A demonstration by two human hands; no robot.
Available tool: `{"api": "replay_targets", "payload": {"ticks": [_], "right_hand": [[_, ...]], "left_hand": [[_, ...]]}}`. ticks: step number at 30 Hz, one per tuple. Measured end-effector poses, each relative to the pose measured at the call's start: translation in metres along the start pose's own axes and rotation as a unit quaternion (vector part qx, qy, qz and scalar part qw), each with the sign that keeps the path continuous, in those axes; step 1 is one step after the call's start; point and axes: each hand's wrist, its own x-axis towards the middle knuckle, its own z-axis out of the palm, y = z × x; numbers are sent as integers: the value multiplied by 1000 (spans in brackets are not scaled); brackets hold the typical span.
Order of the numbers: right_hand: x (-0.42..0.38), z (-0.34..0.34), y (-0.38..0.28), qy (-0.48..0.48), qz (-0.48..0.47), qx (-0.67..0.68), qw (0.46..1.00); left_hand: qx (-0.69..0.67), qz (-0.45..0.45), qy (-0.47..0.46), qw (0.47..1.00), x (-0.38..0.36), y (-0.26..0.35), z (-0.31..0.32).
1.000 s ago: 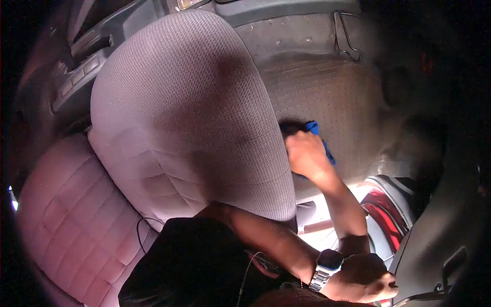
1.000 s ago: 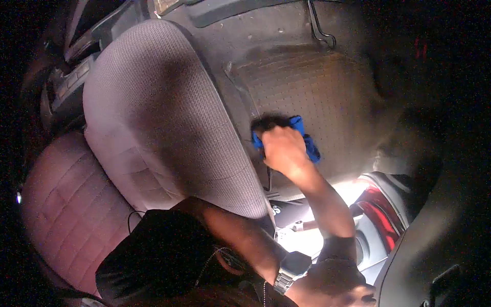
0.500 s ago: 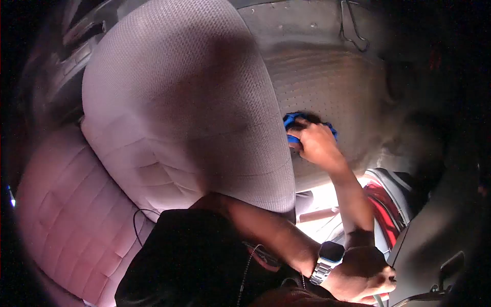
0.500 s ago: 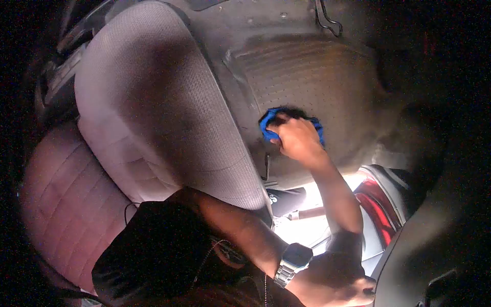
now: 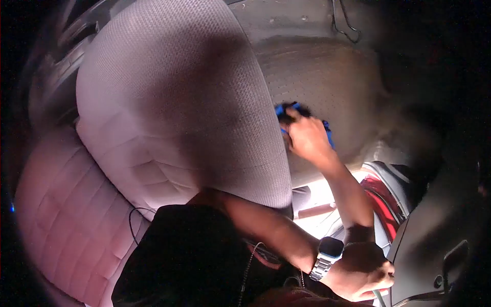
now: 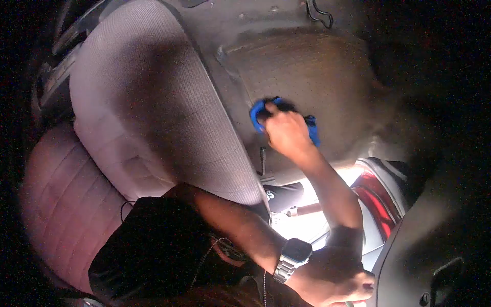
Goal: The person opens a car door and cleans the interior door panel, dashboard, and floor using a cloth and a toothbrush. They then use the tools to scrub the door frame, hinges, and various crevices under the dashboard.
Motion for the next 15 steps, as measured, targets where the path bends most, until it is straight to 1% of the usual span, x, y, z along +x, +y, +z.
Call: {"api": "replay_targets", "payload": {"ticks": [1, 2, 3, 5, 6, 8, 9, 10, 12, 13, 14, 15], "right_hand": [[14, -6, 1, 93, -5, 47, 995], [27, -8, 1, 184, -12, 95, 978], [38, -7, 1, 184, -12, 96, 978], [57, 2, -1, 252, -10, 156, 955], [52, 9, -3, 254, -9, 158, 954], [19, 25, -9, 179, -11, 139, 974], [7, 25, -11, 161, -34, 144, 976], [9, 24, -10, 159, -36, 140, 977], [13, 18, -10, 115, -35, 91, 989], [25, 11, -9, 144, -35, 92, 985], [44, 2, -6, 144, -34, 89, 985], [66, -9, -3, 201, -20, 95, 975]], "left_hand": [[-2, 13, -10, 1000, 0, -5, 1], [-3, 24, -18, 1000, 0, -8, 3], [-2, 23, -17, 1000, 0, -9, 4], [4, 20, -16, 1000, -1, -11, 4], [6, 17, -18, 1000, -2, -11, 0], [7, 17, -9, 1000, -3, -10, -3], [8, 19, -5, 1000, -1, -7, -4], [10, 23, -3, 1000, 1, -6, -6], [9, 27, -5, 1000, 2, -2, -4], [10, 29, -10, 999, 2, -3, -3], [11, 32, -11, 999, 2, -4, -2], [14, 34, -9, 999, 2, -6, 0]]}}
